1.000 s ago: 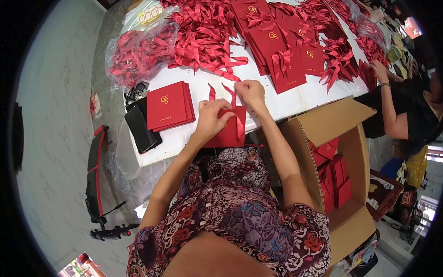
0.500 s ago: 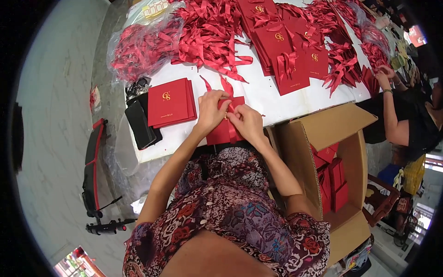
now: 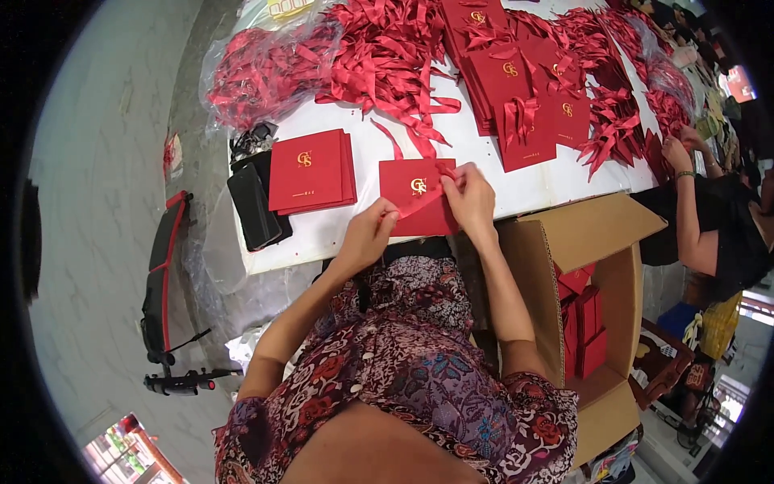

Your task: Tying red ribbons onto red gift bags.

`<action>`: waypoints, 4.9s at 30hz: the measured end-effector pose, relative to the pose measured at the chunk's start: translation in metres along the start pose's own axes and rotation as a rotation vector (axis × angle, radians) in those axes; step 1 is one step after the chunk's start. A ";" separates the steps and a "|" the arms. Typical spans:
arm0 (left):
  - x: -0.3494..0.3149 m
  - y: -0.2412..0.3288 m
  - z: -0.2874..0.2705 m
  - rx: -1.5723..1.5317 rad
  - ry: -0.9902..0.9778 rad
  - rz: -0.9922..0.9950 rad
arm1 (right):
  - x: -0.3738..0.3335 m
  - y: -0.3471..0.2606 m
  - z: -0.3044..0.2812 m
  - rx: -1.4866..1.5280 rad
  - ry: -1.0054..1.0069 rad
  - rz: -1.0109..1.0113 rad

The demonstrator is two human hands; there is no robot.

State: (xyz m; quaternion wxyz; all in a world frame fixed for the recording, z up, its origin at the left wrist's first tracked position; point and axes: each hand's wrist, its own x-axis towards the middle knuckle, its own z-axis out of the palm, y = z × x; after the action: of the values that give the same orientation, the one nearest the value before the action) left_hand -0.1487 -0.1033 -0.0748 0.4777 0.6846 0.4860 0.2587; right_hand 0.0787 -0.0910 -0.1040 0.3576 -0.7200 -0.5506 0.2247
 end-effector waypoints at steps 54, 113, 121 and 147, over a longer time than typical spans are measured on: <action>0.034 -0.005 0.004 0.398 0.221 0.271 | -0.028 -0.057 0.028 -0.041 -0.106 -0.203; 0.039 -0.011 -0.007 0.270 0.127 0.379 | 0.057 -0.025 0.033 0.299 -0.265 0.039; 0.059 -0.008 0.000 0.348 0.135 0.198 | 0.046 -0.009 0.008 -0.120 -0.220 0.014; 0.065 -0.004 0.010 0.255 0.562 0.399 | 0.050 -0.011 0.013 0.869 -0.190 0.231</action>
State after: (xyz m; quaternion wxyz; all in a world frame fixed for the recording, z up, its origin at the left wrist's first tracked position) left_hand -0.1164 -0.0478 -0.0901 0.1765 0.7221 0.4833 0.4624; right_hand 0.0769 -0.0386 -0.1006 0.5469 -0.5361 -0.3517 0.5383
